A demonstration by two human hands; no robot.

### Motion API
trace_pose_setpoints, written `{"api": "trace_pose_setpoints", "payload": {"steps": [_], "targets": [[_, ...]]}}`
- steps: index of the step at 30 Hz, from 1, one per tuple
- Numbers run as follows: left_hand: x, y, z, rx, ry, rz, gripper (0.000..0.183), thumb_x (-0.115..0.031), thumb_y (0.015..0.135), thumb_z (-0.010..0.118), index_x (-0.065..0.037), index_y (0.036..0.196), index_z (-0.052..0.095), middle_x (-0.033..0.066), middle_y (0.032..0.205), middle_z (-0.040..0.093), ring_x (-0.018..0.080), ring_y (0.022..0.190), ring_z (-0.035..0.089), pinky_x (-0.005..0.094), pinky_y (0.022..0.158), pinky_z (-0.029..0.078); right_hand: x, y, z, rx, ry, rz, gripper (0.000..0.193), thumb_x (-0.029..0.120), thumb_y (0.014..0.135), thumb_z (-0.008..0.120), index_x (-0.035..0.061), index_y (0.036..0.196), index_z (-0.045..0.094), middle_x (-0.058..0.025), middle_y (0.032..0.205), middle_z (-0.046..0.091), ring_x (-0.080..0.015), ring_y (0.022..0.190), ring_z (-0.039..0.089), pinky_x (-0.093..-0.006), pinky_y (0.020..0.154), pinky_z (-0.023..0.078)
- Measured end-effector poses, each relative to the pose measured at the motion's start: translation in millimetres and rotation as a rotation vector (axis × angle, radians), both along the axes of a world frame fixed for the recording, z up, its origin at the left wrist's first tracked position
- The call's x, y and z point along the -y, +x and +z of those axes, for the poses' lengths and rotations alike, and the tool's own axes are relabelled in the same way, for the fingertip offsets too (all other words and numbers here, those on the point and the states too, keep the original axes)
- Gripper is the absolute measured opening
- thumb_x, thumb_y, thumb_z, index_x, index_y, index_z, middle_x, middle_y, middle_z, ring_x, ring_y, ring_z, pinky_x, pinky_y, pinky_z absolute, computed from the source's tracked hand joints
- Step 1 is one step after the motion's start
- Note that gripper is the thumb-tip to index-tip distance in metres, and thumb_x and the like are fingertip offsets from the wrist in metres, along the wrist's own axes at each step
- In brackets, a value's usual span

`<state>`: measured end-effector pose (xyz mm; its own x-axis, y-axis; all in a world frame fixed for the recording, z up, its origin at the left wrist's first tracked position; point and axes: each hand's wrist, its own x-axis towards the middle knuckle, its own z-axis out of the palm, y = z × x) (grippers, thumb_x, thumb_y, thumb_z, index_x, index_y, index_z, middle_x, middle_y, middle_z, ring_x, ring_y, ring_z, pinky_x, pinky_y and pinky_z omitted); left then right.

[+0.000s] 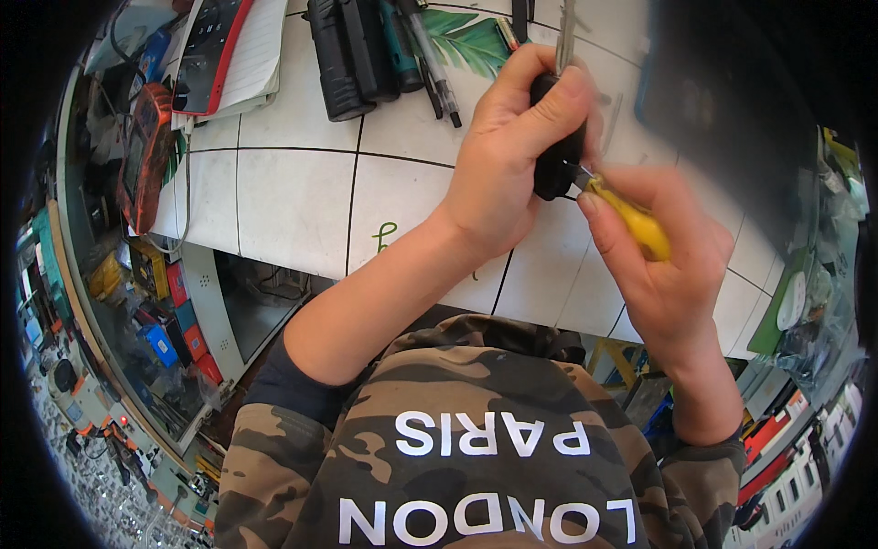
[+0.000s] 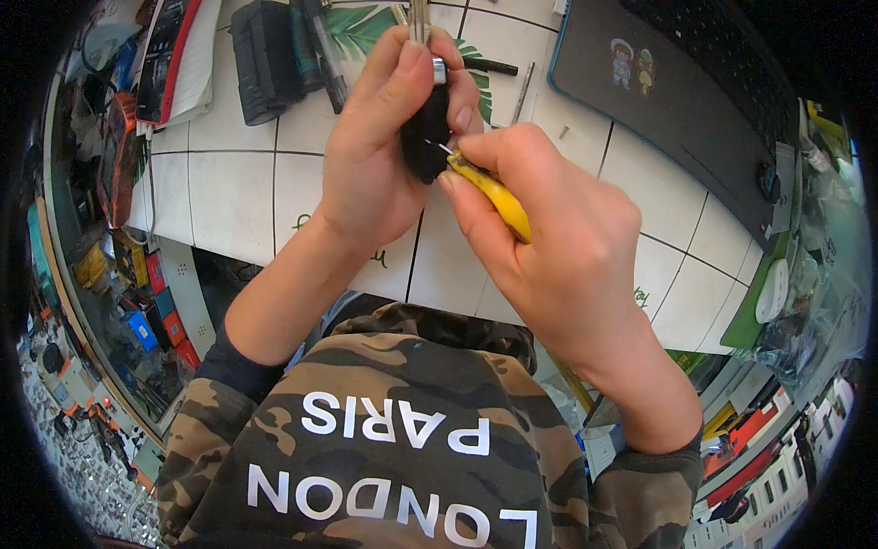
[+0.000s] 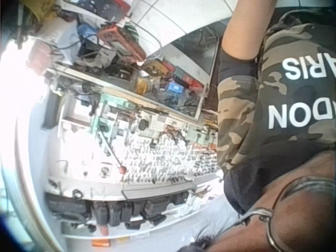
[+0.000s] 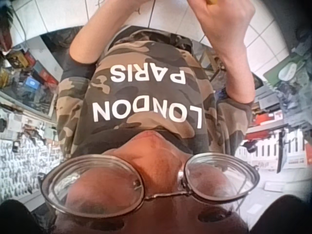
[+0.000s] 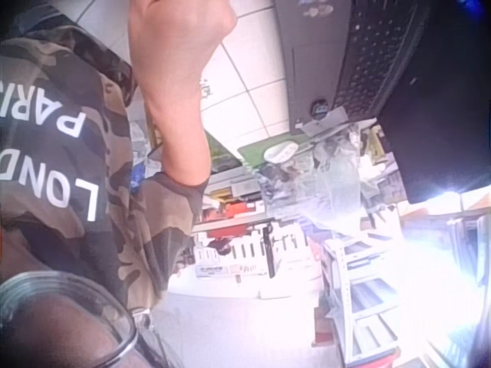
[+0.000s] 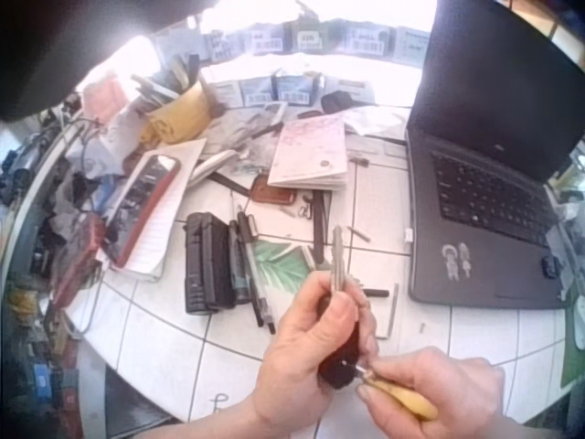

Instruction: The person uses a yellow-handled screwdriver to pry open a black car key fob, then removes the internal circuit board and battery. They continue to separate the fob casing and extract the metal key blade, leaving the components separated on the counter.

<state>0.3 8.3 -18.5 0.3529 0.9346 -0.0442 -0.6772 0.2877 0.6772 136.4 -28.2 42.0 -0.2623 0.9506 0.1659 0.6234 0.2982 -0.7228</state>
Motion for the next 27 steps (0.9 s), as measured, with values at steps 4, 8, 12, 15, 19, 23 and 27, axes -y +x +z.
{"api": "trace_pose_setpoints", "payload": {"steps": [4,8,12,15,19,23,27], "targets": [[0,-1,3,0.017,-0.061,-0.001,0.019,-0.027,0.097,0.042,-0.008,0.102,0.046,0.0056,0.077,0.05,0.0125,0.07,0.045,0.0247,0.068,0.04,2,-1,5,-0.116,-0.166,-0.09,0.013,0.003,0.08,0.067,-0.0016,0.09,0.061,-0.0031,0.074,0.059,-0.0061,0.064,0.052,-0.0189,0.058,0.042],[0,0,3,0.021,-0.017,-0.011,0.017,-0.024,0.096,0.043,-0.008,0.101,0.047,0.0057,0.076,0.05,0.0129,0.071,0.046,0.0244,0.068,0.04,2,1,5,-0.129,-0.155,-0.085,0.016,0.003,0.077,0.069,-0.0005,0.089,0.06,-0.0079,0.072,0.061,-0.0144,0.061,0.059,-0.0229,0.055,0.045],[-1,-1,2,0.029,-0.045,-0.02,0.017,-0.024,0.095,0.045,-0.007,0.1,0.048,0.0063,0.074,0.05,0.0132,0.07,0.046,0.0249,0.065,0.04,0,-1,-3,-0.033,0.085,-0.003,0.02,0.002,0.073,0.072,0.0002,0.089,0.06,-0.0102,0.071,0.063,-0.0214,0.057,0.062,-0.0265,0.052,0.048],[-1,-1,2,0.023,-0.071,-0.008,0.018,-0.024,0.094,0.047,-0.007,0.1,0.048,0.007,0.073,0.05,0.0139,0.068,0.046,0.0255,0.063,0.04,-2,0,-6,0.043,0.232,0.079,0.023,0.001,0.071,0.072,-0.0007,0.091,0.06,-0.0105,0.071,0.063,-0.0226,0.056,0.062,-0.0276,0.049,0.047],[-1,0,4,0.013,-0.095,0.009,0.018,-0.024,0.094,0.047,-0.007,0.1,0.049,0.0075,0.073,0.05,0.0145,0.066,0.046,0.0256,0.062,0.04,-5,0,-8,0.055,0.31,0.157,0.026,-0.002,0.069,0.072,-0.0026,0.092,0.06,-0.01,0.065,0.059,-0.0209,0.05,0.058,-0.028,0.044,0.044],[-1,-2,5,0.024,-0.109,-0.001,0.019,-0.025,0.094,0.048,-0.007,0.1,0.049,0.0076,0.072,0.051,0.0146,0.066,0.047,0.0258,0.061,0.04,-6,1,-7,0.082,0.319,0.192,0.028,-0.004,0.068,0.071,-0.0035,0.093,0.059,-0.0087,0.061,0.055,-0.0198,0.046,0.054,-0.0286,0.041,0.041],[-1,0,4,-0.026,-0.113,0.018,0.019,-0.025,0.094,0.047,-0.007,0.099,0.048,0.0074,0.072,0.051,0.0143,0.067,0.048,0.0258,0.063,0.04,-8,4,-10,0.09,0.35,0.212,0.028,-0.003,0.069,0.071,-0.0018,0.094,0.059,-0.0092,0.061,0.054,-0.0202,0.046,0.053,-0.0284,0.042,0.041]]}}
